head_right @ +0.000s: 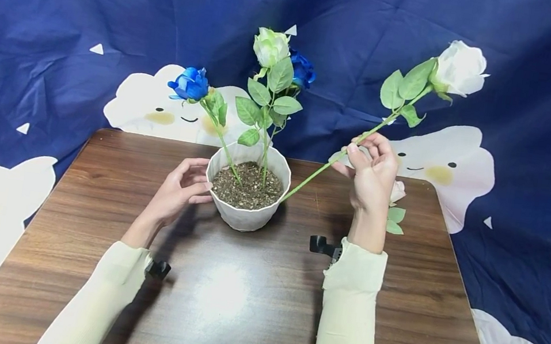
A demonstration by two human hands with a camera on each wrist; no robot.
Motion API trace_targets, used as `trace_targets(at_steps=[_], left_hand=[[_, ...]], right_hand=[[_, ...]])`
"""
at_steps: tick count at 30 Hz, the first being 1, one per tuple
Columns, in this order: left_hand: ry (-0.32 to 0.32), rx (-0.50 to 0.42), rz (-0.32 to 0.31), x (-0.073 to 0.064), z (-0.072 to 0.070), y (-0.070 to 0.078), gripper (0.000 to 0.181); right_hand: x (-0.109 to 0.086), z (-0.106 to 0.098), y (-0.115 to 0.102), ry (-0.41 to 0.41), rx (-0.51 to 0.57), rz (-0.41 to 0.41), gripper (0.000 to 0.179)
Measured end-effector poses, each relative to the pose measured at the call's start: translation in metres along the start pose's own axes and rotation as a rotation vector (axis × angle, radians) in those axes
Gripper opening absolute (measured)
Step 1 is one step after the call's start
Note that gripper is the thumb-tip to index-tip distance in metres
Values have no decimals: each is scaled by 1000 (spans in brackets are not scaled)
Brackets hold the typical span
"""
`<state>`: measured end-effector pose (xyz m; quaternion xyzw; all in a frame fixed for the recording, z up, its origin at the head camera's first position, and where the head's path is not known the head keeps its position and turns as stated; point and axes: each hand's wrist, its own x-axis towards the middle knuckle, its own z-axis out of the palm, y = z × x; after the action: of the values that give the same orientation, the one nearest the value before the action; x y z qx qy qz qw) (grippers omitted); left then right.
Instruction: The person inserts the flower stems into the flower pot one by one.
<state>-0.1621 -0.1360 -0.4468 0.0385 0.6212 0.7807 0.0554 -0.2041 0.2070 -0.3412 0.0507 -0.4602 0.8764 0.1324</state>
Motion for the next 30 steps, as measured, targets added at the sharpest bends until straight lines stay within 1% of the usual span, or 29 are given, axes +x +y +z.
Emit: trace_targets(at_steps=[7,11,15,22,26,30], left_hand=[[2,-5,-3,1,-1,-1,59],[0,-5,-8,1,-1,0,60],[1,-5,-12,1,0,0,59],[4,-8,-11,1,0,1,59],[5,-12,-12,1,0,1,58],[6,-12,-11,1,0,0,58]], right_hand=[[-1,15,7,-12,-149,-53,25],[-2,22,13,-26,-178,-57,29],[-1,27,21,-57,-213,-65,32],[-1,33,34,-84,-303,-24,30],[-1,34,42,-89,-355,-13,31],[-1,35,48,-95,-384,-8,32]])
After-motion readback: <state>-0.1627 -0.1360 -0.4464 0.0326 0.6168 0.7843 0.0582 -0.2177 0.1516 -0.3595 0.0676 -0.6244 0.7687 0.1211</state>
